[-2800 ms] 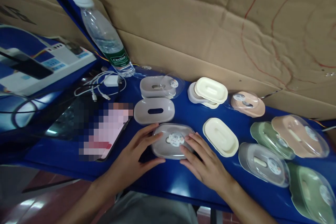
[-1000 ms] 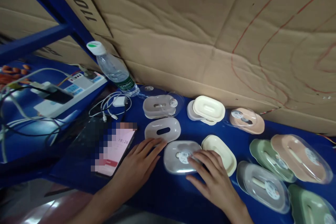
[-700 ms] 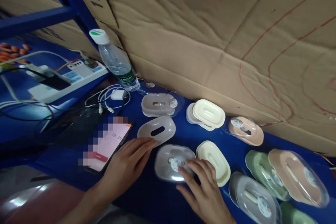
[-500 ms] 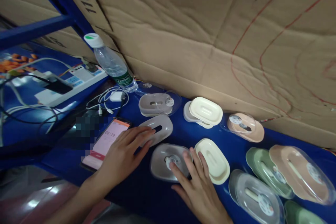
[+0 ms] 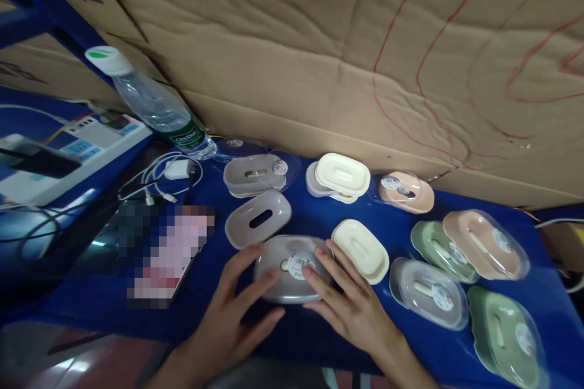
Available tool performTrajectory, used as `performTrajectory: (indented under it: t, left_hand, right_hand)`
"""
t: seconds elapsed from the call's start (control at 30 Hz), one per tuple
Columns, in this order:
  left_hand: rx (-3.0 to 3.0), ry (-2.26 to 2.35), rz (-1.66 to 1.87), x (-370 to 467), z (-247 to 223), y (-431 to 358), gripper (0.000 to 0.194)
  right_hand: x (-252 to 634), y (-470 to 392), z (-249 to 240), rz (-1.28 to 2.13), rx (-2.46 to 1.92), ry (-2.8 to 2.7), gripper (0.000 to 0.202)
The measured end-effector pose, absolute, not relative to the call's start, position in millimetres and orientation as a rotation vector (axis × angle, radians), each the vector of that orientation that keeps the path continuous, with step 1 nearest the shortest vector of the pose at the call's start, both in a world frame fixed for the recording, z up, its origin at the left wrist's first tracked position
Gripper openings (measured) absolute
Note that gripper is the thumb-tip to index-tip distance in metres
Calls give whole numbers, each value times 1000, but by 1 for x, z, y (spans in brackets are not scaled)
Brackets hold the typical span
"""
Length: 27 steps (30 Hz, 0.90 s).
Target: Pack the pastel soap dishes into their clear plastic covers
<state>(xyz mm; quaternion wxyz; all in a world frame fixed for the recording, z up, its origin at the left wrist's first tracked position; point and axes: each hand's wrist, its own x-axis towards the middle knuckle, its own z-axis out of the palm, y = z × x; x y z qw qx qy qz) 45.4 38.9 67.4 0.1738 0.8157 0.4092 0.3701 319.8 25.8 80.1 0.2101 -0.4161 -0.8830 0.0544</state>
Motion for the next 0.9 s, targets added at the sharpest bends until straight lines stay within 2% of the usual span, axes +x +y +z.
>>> performTrajectory:
  t: [0.13, 0.2, 0.27, 0.33, 0.43, 0.6, 0.67, 0.8, 0.9]
  left_hand:
    - [2532, 1073, 738, 38, 55, 34, 59]
    - [2564, 1033, 673, 32, 49, 34, 61]
    - [2585, 1015, 655, 29, 46, 34, 63]
    - [2599, 1003, 667, 28, 47, 36, 64]
    - [2585, 979, 705, 30, 50, 38, 64]
    - [2409, 1001, 928, 38, 52, 36, 89]
    - [2343, 1034, 970, 44, 52, 37, 92]
    - [2406, 999, 851, 61, 56, 44, 75]
    - [2523, 880, 715, 68, 56, 48, 66]
  right_hand:
    - [315, 7, 67, 263, -1223, -2418, 60]
    - [312, -4, 57, 374, -1234, -2352, 58]
    - [307, -11, 49, 458, -1256, -2267, 64]
    - [300, -12, 45, 479, -1327, -2209, 74]
    - [294, -2, 52, 442, -1407, -2229, 78]
    - [319, 12, 84, 291, -1304, -2363, 70]
    - [339, 15, 96, 184, -1349, -2305, 72]
    - [378, 22, 113, -89, -1544, -2089, 81]
    - [416, 25, 129, -238, -1656, -2063, 70]
